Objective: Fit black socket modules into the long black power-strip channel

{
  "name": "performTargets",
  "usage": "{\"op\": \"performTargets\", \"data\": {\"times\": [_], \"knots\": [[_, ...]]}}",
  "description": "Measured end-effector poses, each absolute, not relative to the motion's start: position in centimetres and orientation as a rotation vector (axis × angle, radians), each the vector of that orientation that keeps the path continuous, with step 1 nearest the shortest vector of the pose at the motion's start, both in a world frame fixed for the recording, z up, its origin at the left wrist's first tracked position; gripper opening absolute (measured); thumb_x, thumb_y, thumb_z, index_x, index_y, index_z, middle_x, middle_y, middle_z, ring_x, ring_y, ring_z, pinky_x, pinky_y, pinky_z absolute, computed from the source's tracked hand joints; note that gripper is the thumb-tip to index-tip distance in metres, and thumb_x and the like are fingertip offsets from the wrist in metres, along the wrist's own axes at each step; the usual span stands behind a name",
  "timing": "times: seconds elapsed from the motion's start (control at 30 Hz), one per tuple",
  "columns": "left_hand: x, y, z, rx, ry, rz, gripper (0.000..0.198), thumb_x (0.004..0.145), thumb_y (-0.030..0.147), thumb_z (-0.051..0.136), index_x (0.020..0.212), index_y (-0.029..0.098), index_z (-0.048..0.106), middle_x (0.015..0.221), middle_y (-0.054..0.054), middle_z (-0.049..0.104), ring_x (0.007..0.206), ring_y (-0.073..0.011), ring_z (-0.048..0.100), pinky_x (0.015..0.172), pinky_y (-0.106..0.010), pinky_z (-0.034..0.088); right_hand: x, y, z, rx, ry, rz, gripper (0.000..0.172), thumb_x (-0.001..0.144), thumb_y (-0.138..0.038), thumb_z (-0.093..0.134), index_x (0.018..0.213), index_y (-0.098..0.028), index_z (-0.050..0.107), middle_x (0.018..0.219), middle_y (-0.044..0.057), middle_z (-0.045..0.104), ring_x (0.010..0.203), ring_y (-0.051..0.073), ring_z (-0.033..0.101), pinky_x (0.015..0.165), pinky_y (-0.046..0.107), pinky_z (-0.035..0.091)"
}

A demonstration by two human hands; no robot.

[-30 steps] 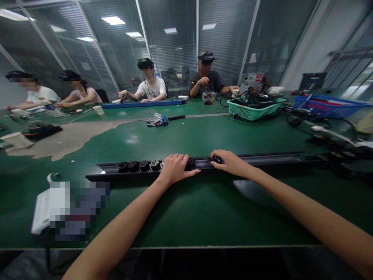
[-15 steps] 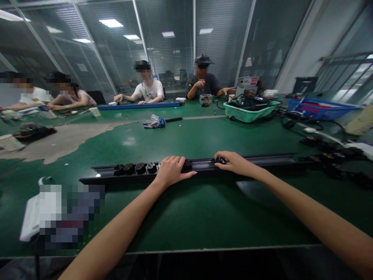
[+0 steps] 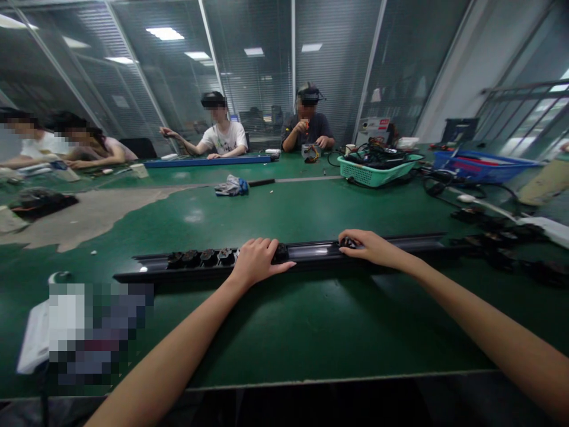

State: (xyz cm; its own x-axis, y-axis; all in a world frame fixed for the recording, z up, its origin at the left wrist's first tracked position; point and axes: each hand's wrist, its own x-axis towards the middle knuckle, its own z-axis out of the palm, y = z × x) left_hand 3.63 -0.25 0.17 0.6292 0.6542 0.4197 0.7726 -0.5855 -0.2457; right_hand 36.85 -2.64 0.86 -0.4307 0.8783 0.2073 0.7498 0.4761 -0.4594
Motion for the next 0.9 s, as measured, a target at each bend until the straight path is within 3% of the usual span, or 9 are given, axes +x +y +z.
{"op": "performTargets", "data": {"times": [0.4, 0.9], "knots": [[3.6, -0.2, 0.1, -2.44, -1.12, -0.394, 0.064, 0.086, 0.076, 0.034, 0.091, 0.017, 0.06, 0.084, -0.01, 0.068, 0.078, -0.0249, 0.063, 0.069, -0.035, 0.042, 39.6, -3.5, 0.7, -1.454, -2.251, 0.408, 0.034, 0.087, -0.048, 0.053, 0.107, -0.022, 0.063, 0.098, 0.005, 0.066, 0.083, 0.019, 0.057, 0.075, 0.033, 0.044], [3.7, -0.2, 0.2, -2.443, -1.138, -0.377, 0.066, 0.085, 0.077, 0.033, 0.091, 0.018, 0.06, 0.084, -0.01, 0.068, 0.078, -0.0243, 0.063, 0.07, -0.034, 0.042, 40.0, -3.9, 0.0, -1.43, -2.172, 0.298, 0.026, 0.086, -0.041, 0.053, 0.101, -0.021, 0.061, 0.1, 0.006, 0.065, 0.09, 0.02, 0.059, 0.083, 0.035, 0.045]]}}
